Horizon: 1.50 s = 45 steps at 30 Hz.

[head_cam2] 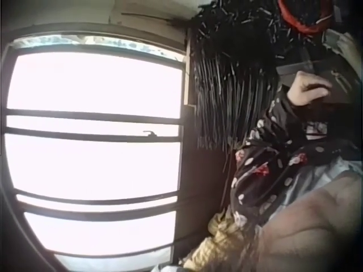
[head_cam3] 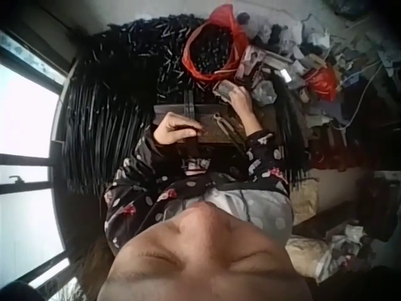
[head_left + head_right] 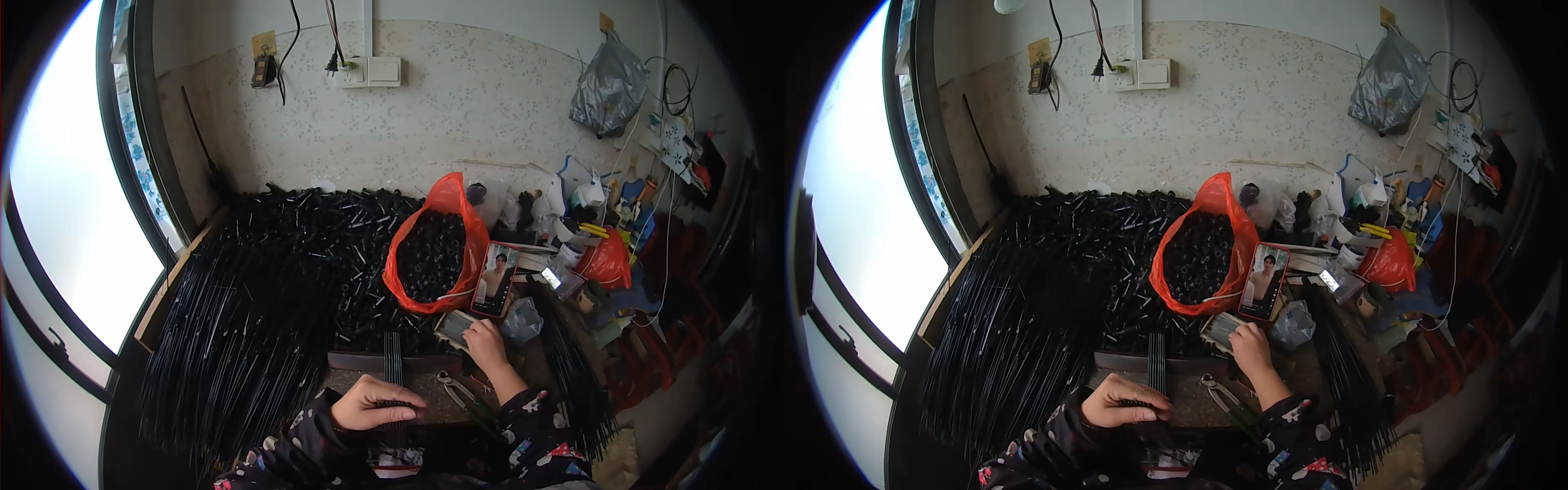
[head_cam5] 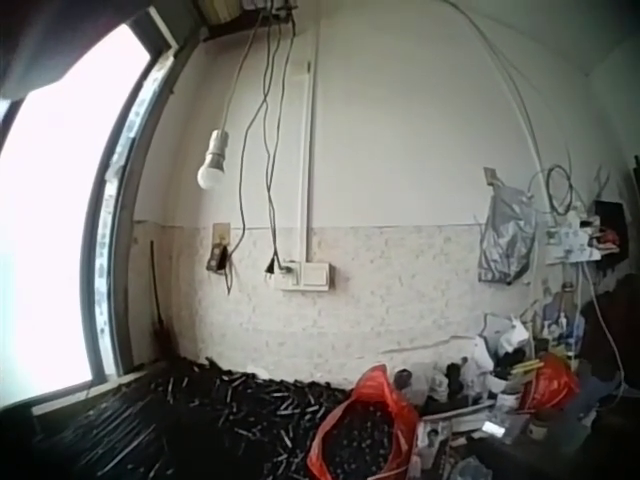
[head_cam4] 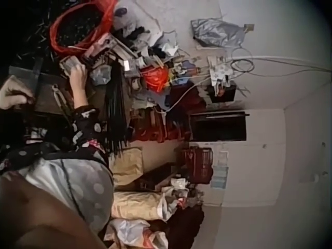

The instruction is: Assembling black fiber bundles into small components using a crimping tool.

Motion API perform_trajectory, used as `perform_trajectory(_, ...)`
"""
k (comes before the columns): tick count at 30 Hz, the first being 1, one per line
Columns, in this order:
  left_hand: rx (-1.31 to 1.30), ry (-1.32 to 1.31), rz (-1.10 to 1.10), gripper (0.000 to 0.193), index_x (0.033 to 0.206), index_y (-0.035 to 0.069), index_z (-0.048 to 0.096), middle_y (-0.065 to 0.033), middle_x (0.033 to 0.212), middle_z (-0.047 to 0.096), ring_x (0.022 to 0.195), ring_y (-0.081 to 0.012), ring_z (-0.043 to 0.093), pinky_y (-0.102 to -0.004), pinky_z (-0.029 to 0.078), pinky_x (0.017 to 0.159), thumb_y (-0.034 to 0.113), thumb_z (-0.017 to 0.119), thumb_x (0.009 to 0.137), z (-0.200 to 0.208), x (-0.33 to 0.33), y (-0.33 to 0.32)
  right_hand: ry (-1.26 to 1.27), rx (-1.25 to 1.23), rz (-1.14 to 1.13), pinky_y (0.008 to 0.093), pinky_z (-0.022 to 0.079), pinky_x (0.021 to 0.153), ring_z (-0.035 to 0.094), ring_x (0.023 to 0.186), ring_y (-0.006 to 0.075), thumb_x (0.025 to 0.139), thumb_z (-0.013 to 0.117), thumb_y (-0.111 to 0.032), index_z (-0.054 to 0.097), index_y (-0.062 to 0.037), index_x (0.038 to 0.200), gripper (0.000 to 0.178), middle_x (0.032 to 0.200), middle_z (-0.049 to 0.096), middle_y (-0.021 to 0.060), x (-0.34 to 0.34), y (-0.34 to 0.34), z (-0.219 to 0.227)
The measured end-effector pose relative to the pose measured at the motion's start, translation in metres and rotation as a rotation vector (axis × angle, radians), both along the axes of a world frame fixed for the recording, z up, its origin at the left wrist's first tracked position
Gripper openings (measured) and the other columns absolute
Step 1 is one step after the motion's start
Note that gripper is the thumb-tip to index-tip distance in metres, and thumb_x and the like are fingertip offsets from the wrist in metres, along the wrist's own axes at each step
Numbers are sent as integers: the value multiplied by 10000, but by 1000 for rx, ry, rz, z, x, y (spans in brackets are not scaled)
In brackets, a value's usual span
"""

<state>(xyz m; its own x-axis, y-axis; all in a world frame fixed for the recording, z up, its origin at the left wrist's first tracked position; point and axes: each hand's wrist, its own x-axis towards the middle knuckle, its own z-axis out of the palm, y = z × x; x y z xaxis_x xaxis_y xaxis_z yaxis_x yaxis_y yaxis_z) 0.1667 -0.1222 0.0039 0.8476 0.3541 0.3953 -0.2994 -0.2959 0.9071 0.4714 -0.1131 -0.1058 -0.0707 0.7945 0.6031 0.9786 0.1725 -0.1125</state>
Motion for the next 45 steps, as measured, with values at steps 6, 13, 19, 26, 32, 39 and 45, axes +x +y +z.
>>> perform_trajectory(6, 26, 43, 195, 189, 972, -45, 624, -129, 868, 665, 817, -181, 648, -258, 507, 737, 46, 618, 807, 5, -5, 2, 846, -191, 448, 260, 450, 586, 574, 662, 193, 792, 573, 12, 623, -8, 885, 107, 785, 564, 75, -80, -51, 96)
perform_trajectory(13, 135, -31, 244, 177, 928, -25, 642, -119, 812, 665, 750, -171, 649, -252, 505, 666, 90, 650, 794, 7, -1, -4, 384, 66, 379, 252, 429, 530, 538, 616, 183, 741, 577, 86, 644, -3, 901, 195, 758, 539, 91, -127, -121, 136)
perform_trajectory(19, 175, -27, 228, 176, 925, -26, 642, -122, 819, 664, 756, -184, 651, -260, 506, 676, 91, 650, 793, 4, -1, -15, 421, 62, 331, 254, 427, 535, 537, 619, 182, 754, 569, 74, 640, 4, 906, 182, 762, 540, 93, -127, -135, 135)
perform_trajectory(26, 193, -31, 236, 174, 921, -22, 643, -126, 831, 663, 754, -198, 653, -263, 508, 678, 97, 649, 794, 6, -2, -22, 259, 85, 398, 267, 431, 548, 541, 623, 201, 732, 572, 83, 641, 0, 898, 197, 744, 558, 101, -125, -134, 137)
perform_trajectory(32, 212, -25, 214, 174, 927, -7, 647, -119, 844, 662, 743, -207, 651, -263, 509, 669, 97, 651, 787, 7, 0, -21, 419, 62, 343, 281, 431, 558, 540, 641, 221, 705, 581, 87, 643, 1, 872, 198, 737, 559, 92, -126, -141, 139)
perform_trajectory(39, 215, -48, 202, 181, 926, -8, 646, -116, 842, 660, 742, -205, 650, -266, 510, 660, 104, 655, 784, 4, 3, -21, 356, 82, 392, 292, 426, 555, 511, 620, 217, 690, 593, 76, 649, -13, 888, 223, 730, 555, 74, -121, -138, 138)
perform_trajectory(45, 226, -58, 204, 197, 916, 2, 645, -127, 820, 659, 750, -235, 654, -271, 506, 661, 146, 667, 783, 4, 5, -22, 370, 56, 387, 280, 425, 548, 527, 625, 215, 698, 587, 87, 647, -3, 864, 198, 730, 560, 87, -122, -141, 139)
